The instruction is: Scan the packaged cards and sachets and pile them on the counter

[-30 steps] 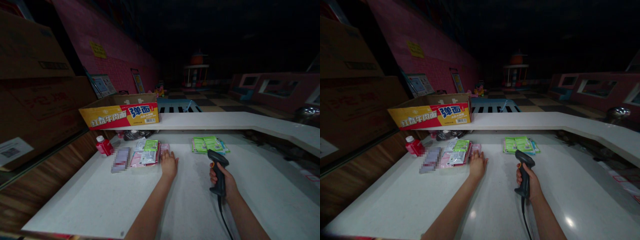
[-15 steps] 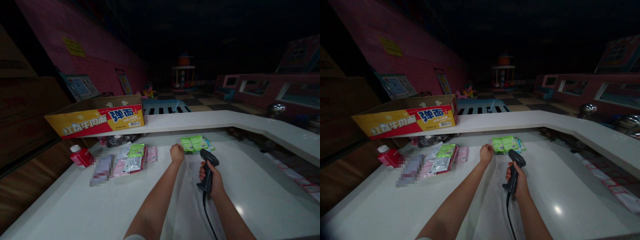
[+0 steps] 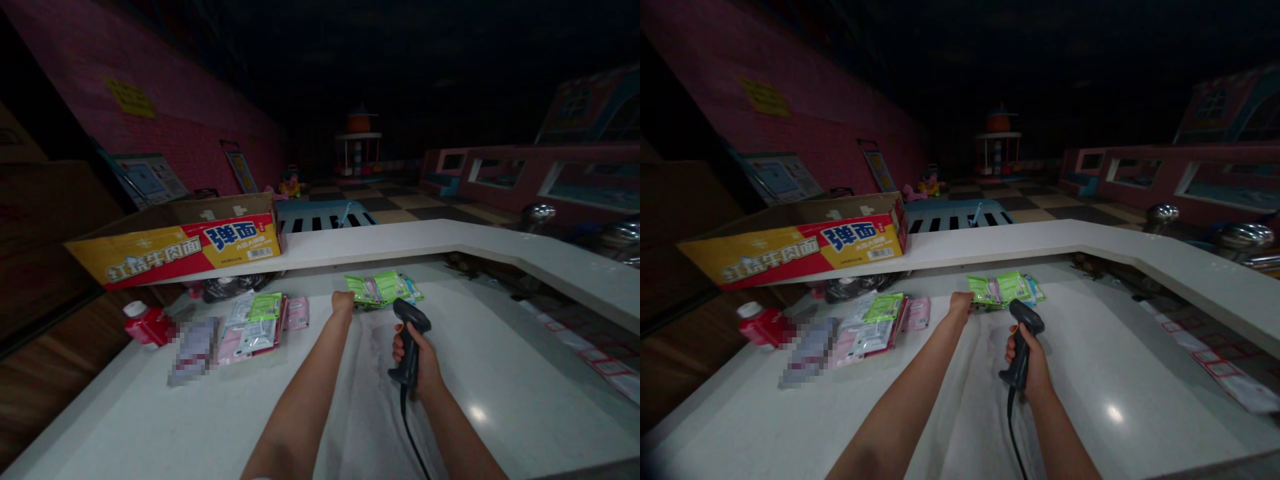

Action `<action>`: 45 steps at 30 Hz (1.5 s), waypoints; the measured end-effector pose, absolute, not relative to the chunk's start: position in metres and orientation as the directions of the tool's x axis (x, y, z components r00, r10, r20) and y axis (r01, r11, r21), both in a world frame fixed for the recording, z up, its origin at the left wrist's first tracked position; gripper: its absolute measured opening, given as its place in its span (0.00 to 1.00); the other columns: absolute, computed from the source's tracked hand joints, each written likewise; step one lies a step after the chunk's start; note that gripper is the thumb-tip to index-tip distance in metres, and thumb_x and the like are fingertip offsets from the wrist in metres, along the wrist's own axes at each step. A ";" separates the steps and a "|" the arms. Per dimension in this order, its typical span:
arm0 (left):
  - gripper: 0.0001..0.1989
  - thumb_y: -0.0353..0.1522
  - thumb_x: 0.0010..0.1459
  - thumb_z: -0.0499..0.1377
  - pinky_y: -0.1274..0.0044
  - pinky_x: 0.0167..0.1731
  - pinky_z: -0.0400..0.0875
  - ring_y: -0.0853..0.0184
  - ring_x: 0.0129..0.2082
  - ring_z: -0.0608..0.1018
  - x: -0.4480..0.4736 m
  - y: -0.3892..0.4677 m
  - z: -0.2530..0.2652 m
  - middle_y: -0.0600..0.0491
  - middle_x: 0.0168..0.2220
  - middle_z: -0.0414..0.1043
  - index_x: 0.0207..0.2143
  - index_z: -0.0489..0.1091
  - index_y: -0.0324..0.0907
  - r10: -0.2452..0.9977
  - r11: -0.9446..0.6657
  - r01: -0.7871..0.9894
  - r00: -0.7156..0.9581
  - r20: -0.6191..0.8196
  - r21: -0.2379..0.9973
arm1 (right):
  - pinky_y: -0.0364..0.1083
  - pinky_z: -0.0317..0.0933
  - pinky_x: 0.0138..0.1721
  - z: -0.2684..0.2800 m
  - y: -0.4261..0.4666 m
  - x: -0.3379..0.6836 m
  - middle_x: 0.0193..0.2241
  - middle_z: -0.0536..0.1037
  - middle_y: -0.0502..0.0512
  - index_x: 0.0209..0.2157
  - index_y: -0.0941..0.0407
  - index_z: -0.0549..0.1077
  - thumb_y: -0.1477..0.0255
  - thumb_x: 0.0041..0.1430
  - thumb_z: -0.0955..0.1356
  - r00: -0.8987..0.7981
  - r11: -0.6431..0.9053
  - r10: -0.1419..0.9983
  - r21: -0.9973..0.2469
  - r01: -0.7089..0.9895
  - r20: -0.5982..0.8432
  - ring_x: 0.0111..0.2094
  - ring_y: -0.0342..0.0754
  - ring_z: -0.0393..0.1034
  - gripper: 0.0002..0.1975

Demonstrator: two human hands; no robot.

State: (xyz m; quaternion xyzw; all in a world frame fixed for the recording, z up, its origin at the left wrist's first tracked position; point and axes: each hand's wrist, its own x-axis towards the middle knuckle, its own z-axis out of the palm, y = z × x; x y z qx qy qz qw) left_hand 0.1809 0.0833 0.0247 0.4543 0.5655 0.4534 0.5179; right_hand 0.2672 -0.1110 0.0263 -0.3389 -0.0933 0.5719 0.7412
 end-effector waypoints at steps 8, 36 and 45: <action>0.18 0.30 0.42 0.69 0.70 0.30 0.77 0.67 0.26 0.78 0.100 0.048 0.010 0.57 0.24 0.70 0.31 0.63 0.40 0.994 0.106 -0.350 0.010 -0.109 0.931 | 0.36 0.56 0.15 0.024 -0.114 0.270 0.15 0.68 0.44 0.30 0.57 0.72 0.60 0.44 0.76 0.316 0.103 0.918 -0.624 -0.775 -0.240 0.15 0.37 0.59 0.18; 0.21 0.41 0.45 0.68 0.73 0.32 0.77 0.62 0.33 0.80 0.062 0.028 -0.014 0.47 0.34 0.77 0.37 0.68 0.38 0.991 -0.080 -0.390 0.066 0.115 0.917 | 0.39 0.55 0.11 0.071 -0.150 0.217 0.13 0.68 0.46 0.23 0.55 0.66 0.54 0.46 0.72 0.226 -0.208 0.952 -0.978 -0.028 -0.209 0.11 0.40 0.60 0.20; 0.16 0.36 0.47 0.66 0.69 0.36 0.78 0.60 0.37 0.80 0.063 0.026 -0.008 0.47 0.35 0.77 0.37 0.69 0.39 0.995 -0.057 -0.366 0.059 0.084 0.929 | 0.39 0.53 0.09 0.066 -0.148 0.220 0.11 0.68 0.46 0.22 0.55 0.67 0.56 0.45 0.73 0.241 -0.208 0.947 -0.977 -0.037 -0.211 0.09 0.41 0.59 0.18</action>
